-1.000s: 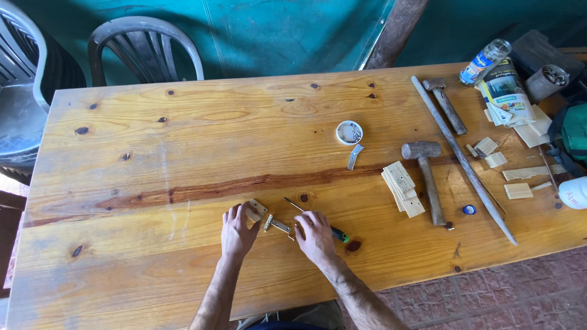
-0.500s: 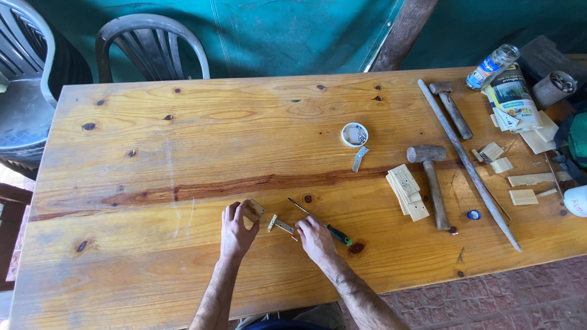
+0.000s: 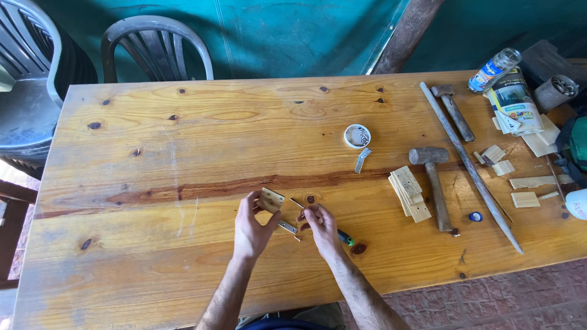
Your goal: The person assembles small wooden blocks by inserting dowels and securing them with screws using a screwdriver. They repeatedly align the pieces, insert fasteners, and tighten the screws to join the components on a wooden workbench.
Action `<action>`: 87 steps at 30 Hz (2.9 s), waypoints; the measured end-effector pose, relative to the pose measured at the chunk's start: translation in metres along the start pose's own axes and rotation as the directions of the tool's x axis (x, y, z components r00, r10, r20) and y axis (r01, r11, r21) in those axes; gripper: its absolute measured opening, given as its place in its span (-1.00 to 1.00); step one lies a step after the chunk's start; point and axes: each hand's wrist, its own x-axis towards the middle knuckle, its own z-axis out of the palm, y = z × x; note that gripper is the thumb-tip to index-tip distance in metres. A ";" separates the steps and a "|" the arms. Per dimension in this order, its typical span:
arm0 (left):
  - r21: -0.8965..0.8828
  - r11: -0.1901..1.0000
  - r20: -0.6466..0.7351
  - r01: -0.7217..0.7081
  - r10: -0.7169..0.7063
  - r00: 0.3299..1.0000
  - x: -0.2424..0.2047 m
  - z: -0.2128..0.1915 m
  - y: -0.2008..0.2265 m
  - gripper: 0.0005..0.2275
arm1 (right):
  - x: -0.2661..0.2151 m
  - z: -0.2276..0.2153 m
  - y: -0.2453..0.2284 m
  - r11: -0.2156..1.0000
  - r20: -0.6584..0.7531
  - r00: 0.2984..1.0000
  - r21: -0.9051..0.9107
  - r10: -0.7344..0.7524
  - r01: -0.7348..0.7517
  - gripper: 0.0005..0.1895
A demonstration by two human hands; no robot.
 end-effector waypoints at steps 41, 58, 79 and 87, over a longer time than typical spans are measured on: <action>0.178 0.967 0.005 0.184 -0.188 0.982 -0.035 0.014 -0.058 -0.77 | -0.010 -0.015 0.011 0.996 -0.127 0.992 -0.082 0.015 -0.025 -0.73; -0.336 0.882 -0.081 0.331 -0.377 0.923 -0.033 0.027 -0.007 -0.69 | -0.027 0.029 0.013 0.996 -0.106 0.990 0.012 0.093 -0.092 -0.75; -0.142 0.939 -0.002 0.314 -0.317 0.948 -0.027 0.019 0.009 -0.69 | -0.027 0.018 0.035 0.996 -0.061 0.998 0.086 0.024 -0.019 -0.77; -0.036 0.962 0.003 0.270 -0.270 0.963 -0.026 0.018 0.016 -0.70 | -0.021 0.020 0.033 0.999 -0.166 0.985 0.000 -0.038 0.038 -0.76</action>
